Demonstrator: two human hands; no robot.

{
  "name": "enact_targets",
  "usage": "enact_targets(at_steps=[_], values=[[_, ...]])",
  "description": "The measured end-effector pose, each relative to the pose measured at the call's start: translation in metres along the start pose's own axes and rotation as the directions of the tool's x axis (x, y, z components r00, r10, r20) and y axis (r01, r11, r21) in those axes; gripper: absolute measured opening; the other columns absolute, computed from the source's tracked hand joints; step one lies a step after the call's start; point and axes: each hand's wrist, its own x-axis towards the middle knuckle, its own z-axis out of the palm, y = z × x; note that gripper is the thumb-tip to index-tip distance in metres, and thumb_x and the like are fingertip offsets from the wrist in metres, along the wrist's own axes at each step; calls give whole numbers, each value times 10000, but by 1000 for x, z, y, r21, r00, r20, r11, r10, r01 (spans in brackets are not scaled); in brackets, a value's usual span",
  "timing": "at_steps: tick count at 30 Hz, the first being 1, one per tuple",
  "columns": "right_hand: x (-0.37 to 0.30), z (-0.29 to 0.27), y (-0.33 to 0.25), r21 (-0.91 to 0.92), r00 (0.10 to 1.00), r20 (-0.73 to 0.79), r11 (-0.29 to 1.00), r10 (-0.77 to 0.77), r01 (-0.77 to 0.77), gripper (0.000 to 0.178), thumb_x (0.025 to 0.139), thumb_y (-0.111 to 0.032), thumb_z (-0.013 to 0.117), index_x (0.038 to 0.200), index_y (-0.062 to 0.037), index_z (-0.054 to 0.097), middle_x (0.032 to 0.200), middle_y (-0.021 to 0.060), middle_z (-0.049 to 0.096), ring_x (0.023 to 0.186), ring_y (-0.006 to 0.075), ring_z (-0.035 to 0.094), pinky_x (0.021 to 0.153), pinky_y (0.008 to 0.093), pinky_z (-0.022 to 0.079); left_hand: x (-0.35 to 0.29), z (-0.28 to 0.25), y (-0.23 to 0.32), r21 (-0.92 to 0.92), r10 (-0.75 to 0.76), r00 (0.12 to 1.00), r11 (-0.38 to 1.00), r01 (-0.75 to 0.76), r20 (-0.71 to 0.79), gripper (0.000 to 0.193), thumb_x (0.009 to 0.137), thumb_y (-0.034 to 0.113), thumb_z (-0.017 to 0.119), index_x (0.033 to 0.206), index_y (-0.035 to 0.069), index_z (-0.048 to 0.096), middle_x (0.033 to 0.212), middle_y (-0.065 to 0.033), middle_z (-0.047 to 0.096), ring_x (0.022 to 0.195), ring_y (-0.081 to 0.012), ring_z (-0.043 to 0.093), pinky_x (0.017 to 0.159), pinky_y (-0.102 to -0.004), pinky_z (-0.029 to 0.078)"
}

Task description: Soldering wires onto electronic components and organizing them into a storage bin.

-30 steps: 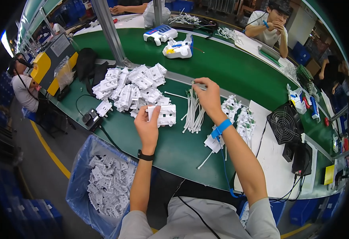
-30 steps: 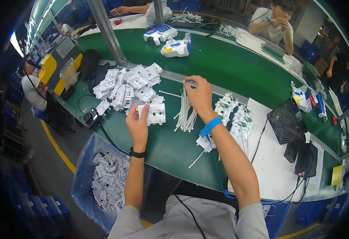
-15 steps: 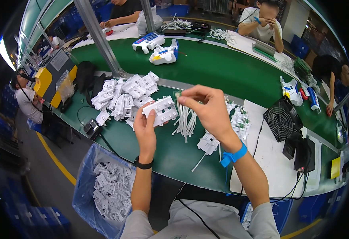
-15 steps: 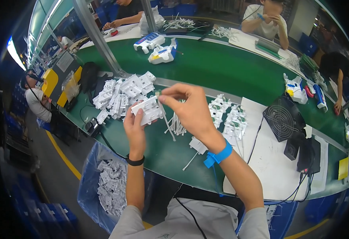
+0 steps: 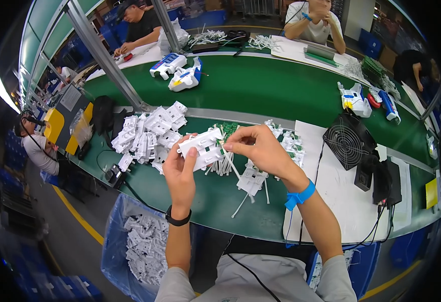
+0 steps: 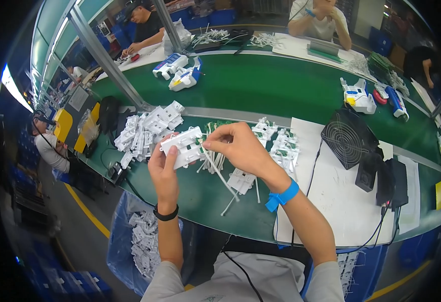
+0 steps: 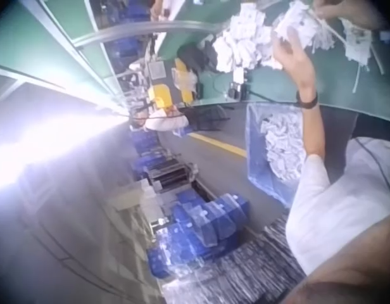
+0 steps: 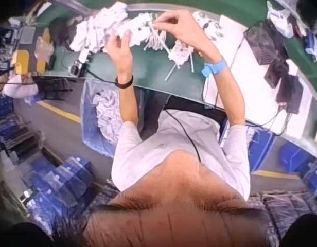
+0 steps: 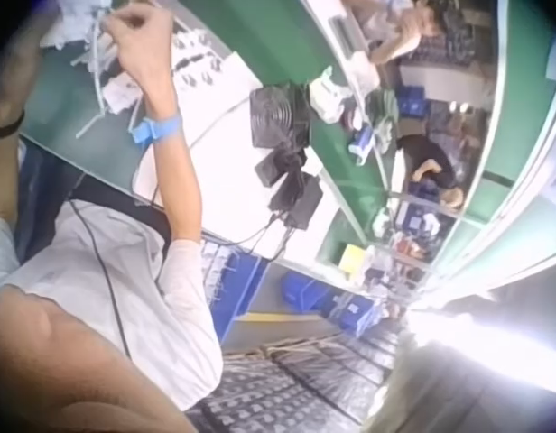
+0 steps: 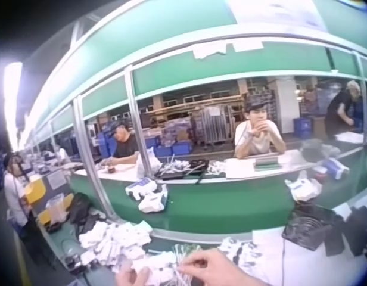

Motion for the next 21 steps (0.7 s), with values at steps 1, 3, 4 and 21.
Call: enact_targets(at_steps=[1, 3, 4, 21], values=[[-1, -2, 5, 45, 1000, -9, 999, 19, -19, 164, 900, -153, 762, 900, 11, 762, 785, 20, 673, 753, 90, 577, 707, 265, 463, -1, 2, 0, 16, 5, 1000, 1000, -5, 22, 312, 1023, 66, 564, 1289, -96, 565, 1199, -142, 655, 1012, -171, 664, 817, -309, 583], [-3, -6, 11, 59, 1000, -5, 998, 17, -16, 181, 909, -137, 749, 978, 30, 744, 829, 37, 700, 808, 95, 622, 756, 262, 492, -5, 11, 5, -12, -20, 999, 1000, 21, 51, 304, 1023, 65, 564, 1283, -93, 568, 1188, -139, 660, 1002, -168, 667, 827, -302, 575], [-5, -6, 12, 86, 999, -47, 996, -12, 16, 196, 913, -128, 742, 1012, 40, 728, 843, 50, 708, 816, 97, 630, 767, 265, 501, -6, 15, 6, -43, -45, 996, 998, 48, 74, 296, 1023, 64, 563, 1277, -89, 571, 1177, -136, 665, 992, -165, 671, 837, -294, 567], [-49, -37, -2, -161, 982, -156, 984, -107, 81, 203, 910, -146, 719, 1031, 14, 690, 831, 51, 686, 768, 114, 620, 701, 293, 497, -1, 50, -2, 262, -132, 929, 964, 39, 347, 211, 900, 22, 684, 1107, 4, 652, 931, -20, 669, 819, -73, 600, 727, -226, 481]])
